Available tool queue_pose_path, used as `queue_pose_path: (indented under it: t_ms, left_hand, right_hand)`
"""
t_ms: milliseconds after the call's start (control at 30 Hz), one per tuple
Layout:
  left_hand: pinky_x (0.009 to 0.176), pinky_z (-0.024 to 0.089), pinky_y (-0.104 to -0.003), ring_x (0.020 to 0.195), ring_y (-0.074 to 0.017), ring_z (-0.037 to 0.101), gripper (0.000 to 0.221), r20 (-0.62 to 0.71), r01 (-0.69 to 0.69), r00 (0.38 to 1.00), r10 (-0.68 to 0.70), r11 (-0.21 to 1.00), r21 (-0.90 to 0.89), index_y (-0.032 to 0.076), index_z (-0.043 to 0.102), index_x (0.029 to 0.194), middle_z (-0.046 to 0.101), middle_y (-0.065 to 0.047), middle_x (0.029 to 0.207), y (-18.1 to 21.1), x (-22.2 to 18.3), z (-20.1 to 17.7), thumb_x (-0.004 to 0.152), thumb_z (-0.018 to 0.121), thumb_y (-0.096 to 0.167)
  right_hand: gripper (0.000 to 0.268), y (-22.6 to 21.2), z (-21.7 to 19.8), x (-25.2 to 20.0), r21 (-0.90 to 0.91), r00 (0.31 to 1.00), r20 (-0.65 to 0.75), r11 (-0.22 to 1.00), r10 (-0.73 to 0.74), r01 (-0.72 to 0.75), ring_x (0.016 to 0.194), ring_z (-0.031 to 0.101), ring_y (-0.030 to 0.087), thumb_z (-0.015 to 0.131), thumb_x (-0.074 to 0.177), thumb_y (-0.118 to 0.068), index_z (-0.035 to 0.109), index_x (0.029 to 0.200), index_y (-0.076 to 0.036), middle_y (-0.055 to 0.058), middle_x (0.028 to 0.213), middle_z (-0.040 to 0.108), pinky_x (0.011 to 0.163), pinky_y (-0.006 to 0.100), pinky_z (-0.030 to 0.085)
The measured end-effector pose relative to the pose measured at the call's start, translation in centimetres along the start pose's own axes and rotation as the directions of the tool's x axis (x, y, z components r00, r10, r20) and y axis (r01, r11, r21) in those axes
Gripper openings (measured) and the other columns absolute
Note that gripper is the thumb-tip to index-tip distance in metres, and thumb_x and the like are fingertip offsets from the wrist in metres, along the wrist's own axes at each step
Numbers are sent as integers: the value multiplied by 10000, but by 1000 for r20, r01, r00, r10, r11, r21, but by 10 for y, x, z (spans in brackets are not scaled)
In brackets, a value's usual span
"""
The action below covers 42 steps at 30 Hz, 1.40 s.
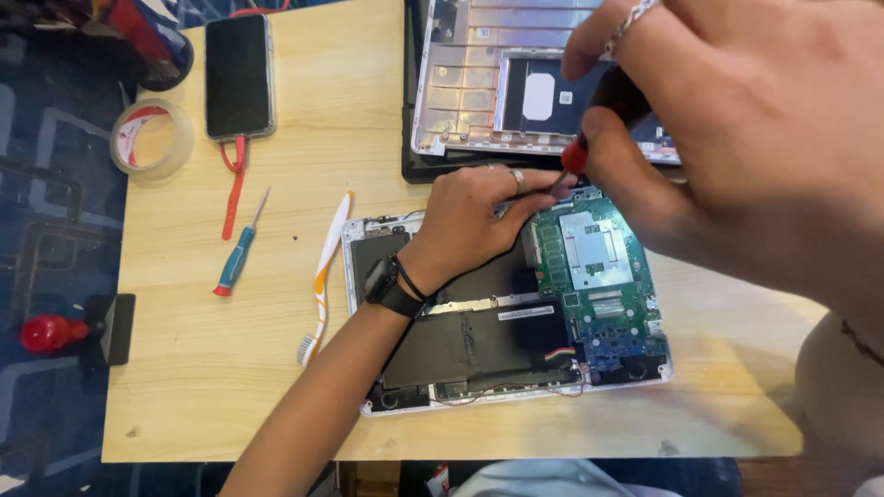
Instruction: Disassembling a laptop by removing screws and the motherboard, then cleaning the board with a toothbrush.
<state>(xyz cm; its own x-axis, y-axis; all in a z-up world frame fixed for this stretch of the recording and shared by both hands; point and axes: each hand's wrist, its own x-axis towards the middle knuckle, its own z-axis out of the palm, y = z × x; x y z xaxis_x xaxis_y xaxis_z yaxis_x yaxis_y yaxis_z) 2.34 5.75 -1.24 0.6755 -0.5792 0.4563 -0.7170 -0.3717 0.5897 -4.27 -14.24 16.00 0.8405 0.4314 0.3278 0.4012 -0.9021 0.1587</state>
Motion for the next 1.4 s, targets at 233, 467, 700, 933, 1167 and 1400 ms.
queue_pose_path:
  t_ms: [233, 467, 700, 933, 1167, 1400]
  left_hand:
    - [705, 563, -297, 871, -141, 774, 124, -5, 23, 1000, -23, 999, -42, 253, 778, 1039, 800, 96, 975, 7, 5, -3, 969, 691, 307]
    - [605, 487, -357, 707, -192, 689, 242, -2, -49, 999, 49, 998, 47, 271, 732, 1238, 666, 48, 700, -4, -1, 3, 1010, 674, 331]
    - [616, 507, -289, 742, -126, 727, 136, -42, 36, 998, -37, 999, -26, 249, 779, 992, 789, 91, 880, 8, 5, -2, 926, 730, 359]
    - [583, 475, -331, 701, -166, 712, 169, -22, 40, 999, -40, 999, 25, 325, 774, 1081, 785, 72, 826, 4, 3, 1, 987, 648, 386]
    - [603, 473, -309, 606, -126, 629, 213, -52, 89, 995, -89, 996, 9, 299, 761, 998, 759, 109, 793, 5, 2, 1, 893, 724, 480]
    - [576, 471, -294, 653, -118, 682, 125, -40, 68, 997, -69, 997, -29, 283, 784, 981, 775, 78, 793, 5, 3, 0, 914, 737, 378]
  right_hand:
    - [357, 4, 6, -2, -204, 991, 91, 976, 102, -81, 690, 718, 171, 576, 1247, -636, 640, 1162, -296, -117, 763, 697, 624, 350, 461]
    - [307, -14, -10, 5, -163, 987, 75, 978, 143, -129, 686, 725, 272, 522, 1036, -453, 616, 1296, -320, -88, 1088, 630, 398, 423, 444]
    - [375, -19, -18, 5, -301, 954, 177, 936, 243, -182, 630, 742, 234, 377, 1140, -681, 612, 1102, -392, -133, 768, 708, 446, 359, 422]
    - [387, -21, -20, 7, -179, 974, 117, 969, 192, -170, 664, 727, 252, 455, 1094, -605, 636, 1241, -296, -95, 1052, 657, 389, 426, 486]
    - [307, -20, -17, 4, -141, 972, 119, 973, 202, -184, 579, 715, 254, 476, 1097, -579, 644, 1148, -327, -167, 864, 737, 399, 410, 416]
    - [414, -20, -20, 7, -170, 959, 184, 968, 217, -187, 650, 745, 292, 446, 1046, -679, 601, 1222, -338, -111, 958, 706, 421, 439, 461]
